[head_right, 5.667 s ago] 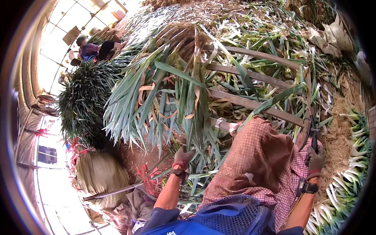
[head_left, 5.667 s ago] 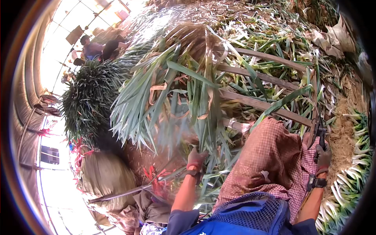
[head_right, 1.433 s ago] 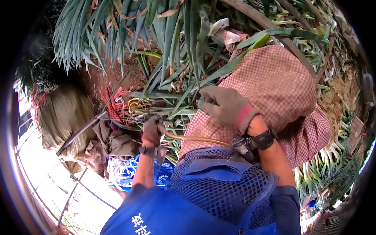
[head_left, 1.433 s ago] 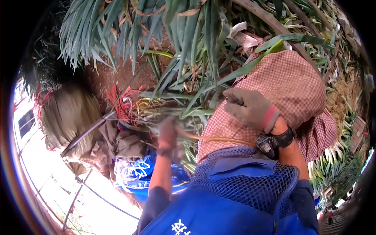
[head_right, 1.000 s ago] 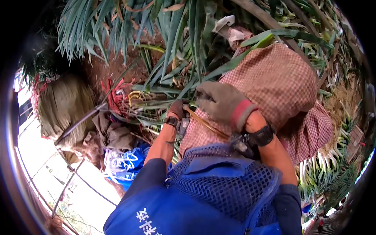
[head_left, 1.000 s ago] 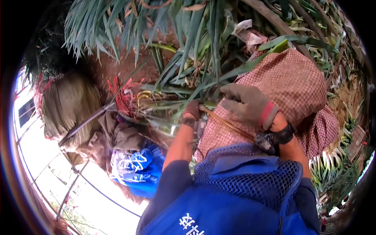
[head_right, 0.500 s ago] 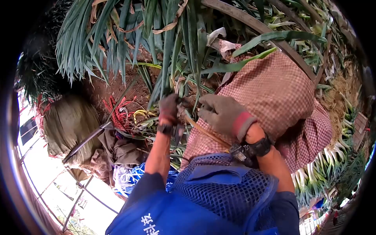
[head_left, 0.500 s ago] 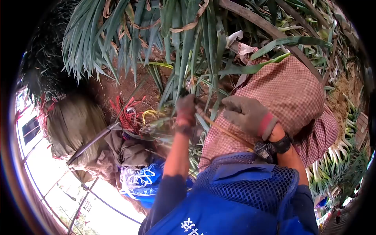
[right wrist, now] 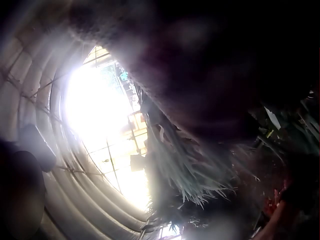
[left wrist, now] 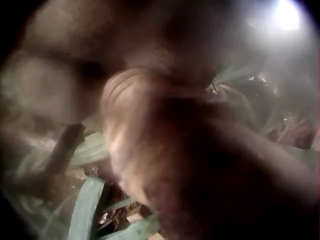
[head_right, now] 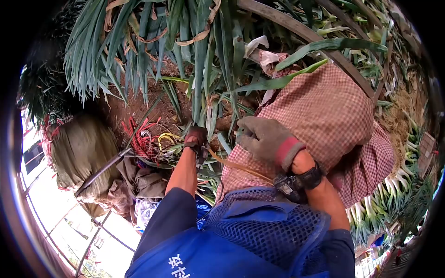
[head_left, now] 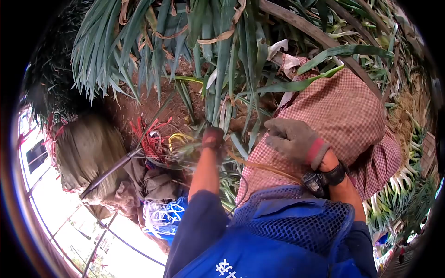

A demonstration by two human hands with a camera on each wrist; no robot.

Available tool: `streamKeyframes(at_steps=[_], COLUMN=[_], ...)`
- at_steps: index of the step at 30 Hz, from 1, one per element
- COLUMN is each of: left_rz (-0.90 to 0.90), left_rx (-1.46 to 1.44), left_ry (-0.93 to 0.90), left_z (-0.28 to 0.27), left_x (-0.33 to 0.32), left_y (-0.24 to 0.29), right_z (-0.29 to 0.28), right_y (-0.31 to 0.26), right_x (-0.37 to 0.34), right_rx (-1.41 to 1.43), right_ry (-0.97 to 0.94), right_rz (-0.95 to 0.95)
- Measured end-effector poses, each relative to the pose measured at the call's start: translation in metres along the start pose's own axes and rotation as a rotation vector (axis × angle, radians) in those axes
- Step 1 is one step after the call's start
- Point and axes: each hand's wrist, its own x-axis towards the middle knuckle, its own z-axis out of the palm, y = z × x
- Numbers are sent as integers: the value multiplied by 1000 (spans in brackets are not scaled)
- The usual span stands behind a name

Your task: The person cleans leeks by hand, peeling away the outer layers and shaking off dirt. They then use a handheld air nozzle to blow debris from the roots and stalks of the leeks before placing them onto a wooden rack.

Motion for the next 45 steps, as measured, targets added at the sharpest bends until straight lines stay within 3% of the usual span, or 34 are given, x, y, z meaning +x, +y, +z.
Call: streamKeyframes(at_steps=[1, 2, 3, 5, 8, 9, 11, 16, 19, 20, 22, 24, 26, 27, 28, 30, 32, 35, 40, 42, 45], left_rz=[-31, 77, 95, 324, 247, 256, 210, 383, 529, 605, 712, 480, 44, -65, -29, 249, 339, 434, 354, 283, 380], left_rx=[-123, -9, -230, -246, -624, -618, -1005, -1316, -1189, -1061, -637, -1072, -1627, -1728, -1660, -1251, -819, -572, -724, -1239, -1469], left_ry=[7, -37, 49, 246, 69, 74, 83, 194, 337, 420, 681, 406, -84, -174, -170, 128, -105, -215, -156, -361, -144], left_z=[24, -29, -47, -48, -103, -125, -174, -155, -154, -151, -154, -121, -79, -54, -15, 135, 40, -12, -13, -3, -11], left_x=[8, -23, -41, -33, -18, -14, -18, 65, 42, 27, -19, -71, -101, -116, -120, -79, -134, -129, -79, -49, -74], left_y=[0, 16, 27, 50, 103, 114, 136, 146, 126, 112, 87, 71, 56, 51, 42, 17, 56, 96, 90, 68, 61], right_z=[1, 0, -1, 1, -2, -5, -7, -7, -7, -9, -9, -8, -6, -5, -7, -3, -3, 0, -2, -3, 3], right_y=[3, 4, 5, 7, 9, 7, 6, 3, 4, -3, 6, 9, 9, 8, 2, 4, 5, 3, -4, -8, -12], right_x=[-2, -2, -1, -2, -4, -5, -4, -6, -4, -6, -2, -1, -2, -3, -3, -4, -3, -2, -5, -6, -11], right_rx=[22, 28, 24, 23, 9, 20, 34, -30, 52, 77, 0, -76, -59, -45, 6, -10, -34, -48, -76, -84, -68], right_ry=[18, 19, 14, 3, 40, 36, 33, 128, 91, 77, 56, 6, 5, 16, 11, 4, 8, 18, -17, -28, 5], right_rz=[2, 5, -9, -24, -43, -27, -12, -55, -73, 13, -14, -14, -10, -12, 20, 15, 4, -45, -37, -22, -59])
